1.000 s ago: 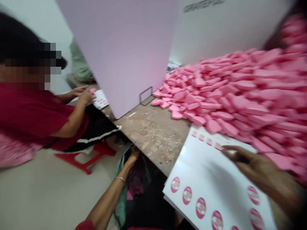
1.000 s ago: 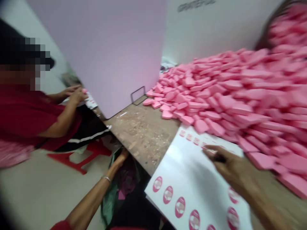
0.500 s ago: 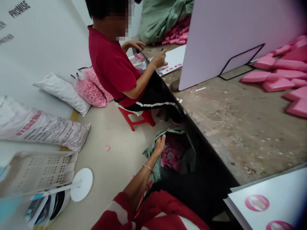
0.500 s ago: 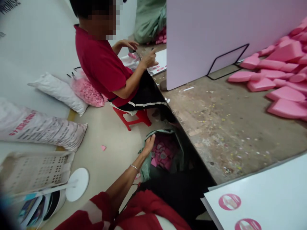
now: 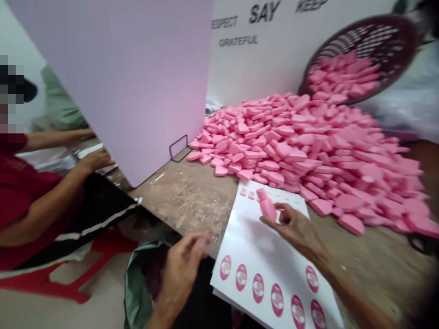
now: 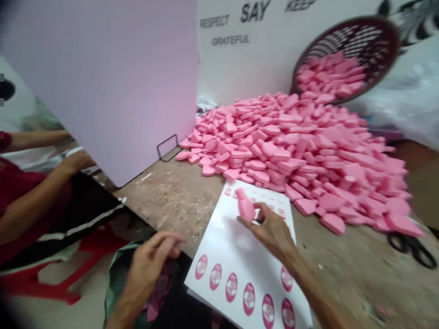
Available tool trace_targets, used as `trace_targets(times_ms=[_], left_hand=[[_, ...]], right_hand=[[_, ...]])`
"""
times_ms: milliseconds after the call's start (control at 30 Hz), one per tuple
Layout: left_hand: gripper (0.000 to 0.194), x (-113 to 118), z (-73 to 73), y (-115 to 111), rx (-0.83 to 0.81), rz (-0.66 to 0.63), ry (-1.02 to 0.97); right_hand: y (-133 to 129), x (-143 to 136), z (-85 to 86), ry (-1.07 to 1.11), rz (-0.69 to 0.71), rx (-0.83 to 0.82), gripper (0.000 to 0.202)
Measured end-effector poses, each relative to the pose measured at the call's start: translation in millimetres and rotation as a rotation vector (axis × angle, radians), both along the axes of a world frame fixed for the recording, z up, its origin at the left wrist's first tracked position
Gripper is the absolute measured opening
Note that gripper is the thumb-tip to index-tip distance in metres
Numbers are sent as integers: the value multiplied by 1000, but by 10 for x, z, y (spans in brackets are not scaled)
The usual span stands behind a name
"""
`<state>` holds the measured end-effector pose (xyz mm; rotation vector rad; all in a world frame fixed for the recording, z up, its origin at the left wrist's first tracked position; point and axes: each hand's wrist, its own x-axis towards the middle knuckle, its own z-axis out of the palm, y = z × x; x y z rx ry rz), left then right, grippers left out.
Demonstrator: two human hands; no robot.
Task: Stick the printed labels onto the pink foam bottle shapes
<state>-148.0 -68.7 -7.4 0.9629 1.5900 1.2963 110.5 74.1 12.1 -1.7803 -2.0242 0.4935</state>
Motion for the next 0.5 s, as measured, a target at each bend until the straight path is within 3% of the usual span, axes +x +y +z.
trace_targets(times_ms=[100, 200, 333, 500], left_hand=[[49, 696, 97, 530, 49, -283, -191], [50, 1122, -11, 800, 58, -349, -204], [52, 1142, -44, 906, -90, -267, -372], [38, 1007, 82, 1110, -141, -337, -494]], right_hand=[[-433, -149, -96, 109, -37, -76, 46], [-687, -235, -109, 265, 35, -158, 37], [-528, 102, -91, 447, 117, -246, 39], [-97, 722, -221, 309, -78, -96, 42]])
